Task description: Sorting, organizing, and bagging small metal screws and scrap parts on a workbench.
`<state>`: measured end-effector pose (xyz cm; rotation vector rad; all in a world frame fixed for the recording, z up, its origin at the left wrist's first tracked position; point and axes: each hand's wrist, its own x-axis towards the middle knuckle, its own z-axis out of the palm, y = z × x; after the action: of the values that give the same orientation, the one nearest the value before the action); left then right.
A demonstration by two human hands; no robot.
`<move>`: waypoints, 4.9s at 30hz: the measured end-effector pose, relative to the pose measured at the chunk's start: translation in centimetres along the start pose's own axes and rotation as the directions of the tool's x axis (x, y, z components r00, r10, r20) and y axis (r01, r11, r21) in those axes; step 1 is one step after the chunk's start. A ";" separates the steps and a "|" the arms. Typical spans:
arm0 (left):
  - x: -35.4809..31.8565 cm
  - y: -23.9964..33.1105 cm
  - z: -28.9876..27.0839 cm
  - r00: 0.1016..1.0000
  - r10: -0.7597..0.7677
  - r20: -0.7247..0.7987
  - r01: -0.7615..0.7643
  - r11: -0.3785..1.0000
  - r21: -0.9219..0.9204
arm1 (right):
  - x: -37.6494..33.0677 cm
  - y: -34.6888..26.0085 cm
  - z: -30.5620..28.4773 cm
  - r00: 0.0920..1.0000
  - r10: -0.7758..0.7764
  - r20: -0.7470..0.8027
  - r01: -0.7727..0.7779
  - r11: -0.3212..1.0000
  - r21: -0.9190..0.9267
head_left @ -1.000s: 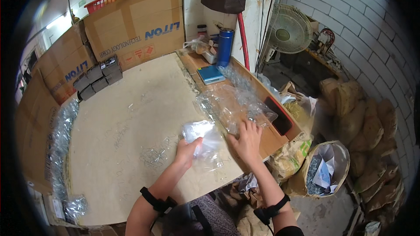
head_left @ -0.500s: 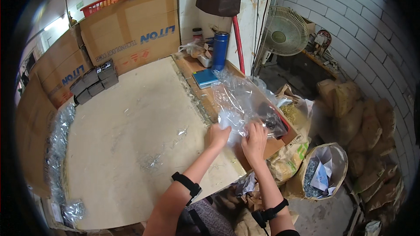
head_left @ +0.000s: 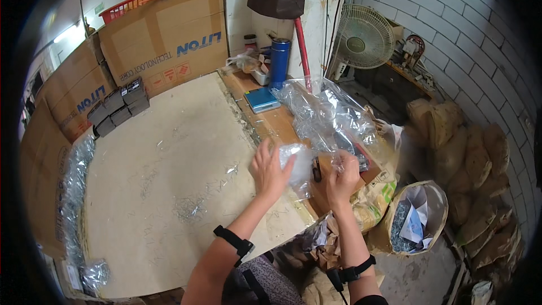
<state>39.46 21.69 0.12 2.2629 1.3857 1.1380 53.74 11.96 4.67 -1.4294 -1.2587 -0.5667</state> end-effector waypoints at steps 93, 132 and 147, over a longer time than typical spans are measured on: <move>-10.2 9.0 -17.3 0.723 0.386 0.573 -0.139 0.894 -0.426 | -7.3 -9.1 -8.8 0.798 0.206 0.566 -0.602 0.241 0.761; 9.8 -5.0 -9.8 0.905 -0.243 0.350 0.372 0.851 -0.370 | -12.0 30.4 5.4 0.583 0.299 0.756 -0.420 0.907 -0.035; 17.1 -16.4 -1.6 0.978 -0.120 0.171 0.060 0.945 0.323 | -20.4 30.4 5.8 0.391 0.542 0.744 -0.125 0.832 -0.540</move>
<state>31.92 44.20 0.14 2.4124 1.6725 0.6894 72.86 14.37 -26.98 -2.4602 -1.5867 0.3551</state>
